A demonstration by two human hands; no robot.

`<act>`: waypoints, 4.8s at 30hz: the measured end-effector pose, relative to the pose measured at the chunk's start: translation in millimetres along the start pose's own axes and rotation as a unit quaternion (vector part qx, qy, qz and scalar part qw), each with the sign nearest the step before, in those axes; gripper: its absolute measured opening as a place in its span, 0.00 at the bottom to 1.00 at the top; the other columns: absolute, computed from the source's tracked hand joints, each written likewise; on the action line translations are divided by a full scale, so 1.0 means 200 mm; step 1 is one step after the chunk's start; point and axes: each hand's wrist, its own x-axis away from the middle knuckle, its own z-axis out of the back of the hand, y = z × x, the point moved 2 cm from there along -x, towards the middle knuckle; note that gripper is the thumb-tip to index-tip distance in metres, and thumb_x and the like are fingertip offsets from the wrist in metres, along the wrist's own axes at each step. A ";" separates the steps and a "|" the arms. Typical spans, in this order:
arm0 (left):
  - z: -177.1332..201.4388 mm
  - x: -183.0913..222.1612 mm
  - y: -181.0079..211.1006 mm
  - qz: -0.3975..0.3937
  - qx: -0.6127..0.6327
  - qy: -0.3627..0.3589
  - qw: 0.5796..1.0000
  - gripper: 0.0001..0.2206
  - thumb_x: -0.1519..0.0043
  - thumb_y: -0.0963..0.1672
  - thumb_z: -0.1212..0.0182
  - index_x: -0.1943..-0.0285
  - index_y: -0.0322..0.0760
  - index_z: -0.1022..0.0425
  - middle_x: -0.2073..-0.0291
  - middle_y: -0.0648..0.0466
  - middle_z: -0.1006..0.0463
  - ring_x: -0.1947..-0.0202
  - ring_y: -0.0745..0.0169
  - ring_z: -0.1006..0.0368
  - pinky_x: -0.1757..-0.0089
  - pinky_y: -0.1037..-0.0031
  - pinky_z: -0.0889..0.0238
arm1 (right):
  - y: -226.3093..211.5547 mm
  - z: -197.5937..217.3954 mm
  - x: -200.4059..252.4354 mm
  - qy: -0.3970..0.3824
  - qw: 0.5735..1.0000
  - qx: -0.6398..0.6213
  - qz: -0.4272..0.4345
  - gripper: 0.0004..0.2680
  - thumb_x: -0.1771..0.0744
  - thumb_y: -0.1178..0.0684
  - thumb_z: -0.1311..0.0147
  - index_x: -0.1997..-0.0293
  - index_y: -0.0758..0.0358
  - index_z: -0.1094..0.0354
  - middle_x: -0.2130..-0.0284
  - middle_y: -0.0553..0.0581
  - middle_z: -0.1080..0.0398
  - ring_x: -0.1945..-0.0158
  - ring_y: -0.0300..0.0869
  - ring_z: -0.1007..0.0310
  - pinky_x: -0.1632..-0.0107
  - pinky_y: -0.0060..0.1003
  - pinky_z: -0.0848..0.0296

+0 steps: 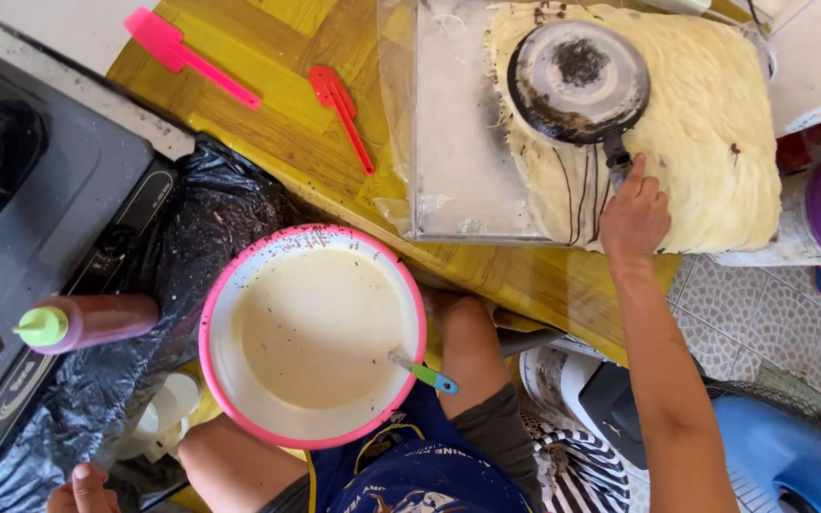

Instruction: Cooking and stacking crepes using multiple pans on a gas stove while sitting on the floor

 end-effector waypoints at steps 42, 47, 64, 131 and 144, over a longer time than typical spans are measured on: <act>-0.14 1.10 0.55 0.224 0.335 -0.252 0.880 0.15 0.40 0.48 0.30 0.72 0.33 0.25 0.89 0.45 0.25 0.89 0.57 0.26 0.80 0.74 0.33 | -1.92 1.84 0.20 -0.424 0.775 -0.408 0.231 0.41 0.47 0.26 0.31 0.29 0.28 0.56 0.40 0.62 0.32 0.38 0.60 0.32 0.38 0.57 0.34; -0.51 1.14 0.74 0.159 0.251 -0.410 0.862 0.17 0.41 0.50 0.31 0.68 0.30 0.25 0.86 0.46 0.24 0.88 0.59 0.25 0.80 0.75 0.31 | -1.42 1.53 0.55 -0.393 0.723 0.012 0.568 0.37 0.45 0.24 0.41 0.30 0.42 0.45 0.59 0.58 0.20 0.49 0.55 0.20 0.47 0.50 0.30; -0.57 1.17 0.97 0.135 0.267 -0.485 0.822 0.16 0.42 0.50 0.30 0.65 0.31 0.25 0.86 0.46 0.25 0.87 0.60 0.25 0.81 0.76 0.31 | -0.96 1.64 0.46 -0.485 0.775 -0.002 0.406 0.32 0.38 0.32 0.45 0.27 0.51 0.45 0.49 0.69 0.23 0.40 0.62 0.26 0.39 0.55 0.32; -0.29 0.67 0.99 0.134 0.320 -0.323 0.881 0.21 0.36 0.52 0.35 0.68 0.28 0.25 0.87 0.46 0.30 0.93 0.59 0.33 0.87 0.72 0.38 | -0.81 1.42 0.65 0.212 0.913 -0.203 0.282 0.17 0.39 0.51 0.39 0.45 0.37 0.22 0.71 0.47 0.36 0.70 0.41 0.31 0.67 0.34 0.30; -1.02 0.95 0.82 0.067 0.611 -0.304 0.727 0.18 0.34 0.50 0.38 0.66 0.29 0.28 0.87 0.46 0.32 0.92 0.56 0.31 0.83 0.72 0.35 | -0.75 1.65 0.65 0.229 0.912 -0.188 0.283 0.17 0.38 0.51 0.39 0.45 0.34 0.21 0.70 0.44 0.36 0.71 0.39 0.33 0.67 0.32 0.31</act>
